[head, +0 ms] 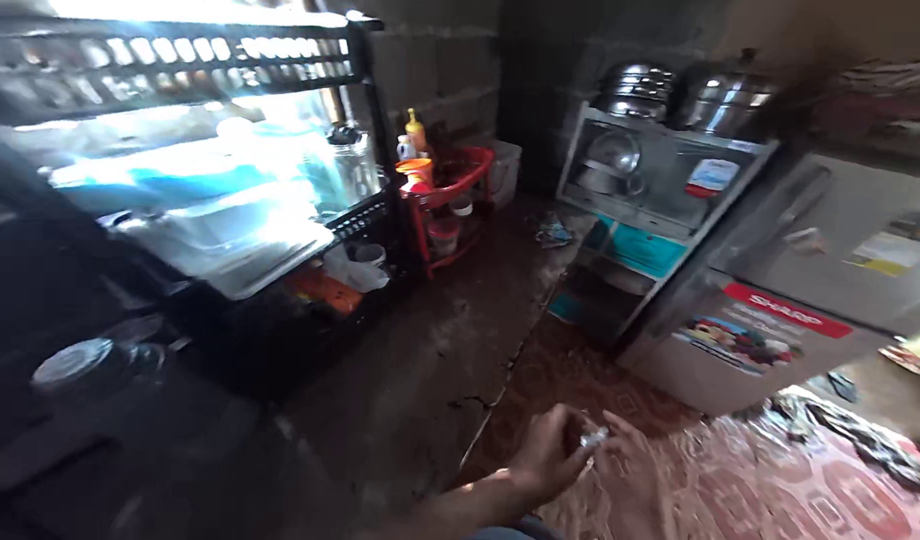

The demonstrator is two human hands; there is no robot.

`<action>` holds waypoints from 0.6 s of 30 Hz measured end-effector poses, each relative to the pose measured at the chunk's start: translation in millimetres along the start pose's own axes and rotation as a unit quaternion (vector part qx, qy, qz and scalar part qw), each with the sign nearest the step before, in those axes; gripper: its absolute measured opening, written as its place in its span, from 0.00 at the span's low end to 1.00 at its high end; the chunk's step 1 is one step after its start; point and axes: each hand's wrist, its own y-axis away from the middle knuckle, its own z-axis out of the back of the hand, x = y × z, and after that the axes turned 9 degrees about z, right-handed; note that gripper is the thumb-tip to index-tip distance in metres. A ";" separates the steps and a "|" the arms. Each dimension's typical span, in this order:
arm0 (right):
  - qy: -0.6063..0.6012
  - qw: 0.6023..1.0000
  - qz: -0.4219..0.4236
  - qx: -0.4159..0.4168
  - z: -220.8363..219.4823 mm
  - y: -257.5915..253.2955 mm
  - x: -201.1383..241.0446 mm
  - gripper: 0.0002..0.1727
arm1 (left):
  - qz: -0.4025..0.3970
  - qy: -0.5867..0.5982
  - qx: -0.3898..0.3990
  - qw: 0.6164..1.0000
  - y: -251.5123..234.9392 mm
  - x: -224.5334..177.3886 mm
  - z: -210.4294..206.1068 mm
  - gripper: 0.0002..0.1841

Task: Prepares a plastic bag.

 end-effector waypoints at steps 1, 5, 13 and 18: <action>-0.013 1.000 -0.004 0.008 2.9 -0.5 2.0 0.07 | -0.032 -0.041 0.005 0.999 -1.3 -2.6 3.8 0.22; -0.027 0.999 -0.013 0.042 14.7 -1.3 -1.0 0.05 | -0.129 -0.053 0.017 0.990 -8.3 3.8 4.9 0.21; -0.087 0.993 0.046 0.064 25.8 -1.1 -1.7 0.04 | -0.049 0.242 0.167 0.955 -4.6 -2.5 16.5 0.17; -0.020 0.995 0.094 0.037 21.3 -8.9 6.3 0.09 | 0.035 0.297 0.075 0.951 -1.5 -10.9 11.4 0.16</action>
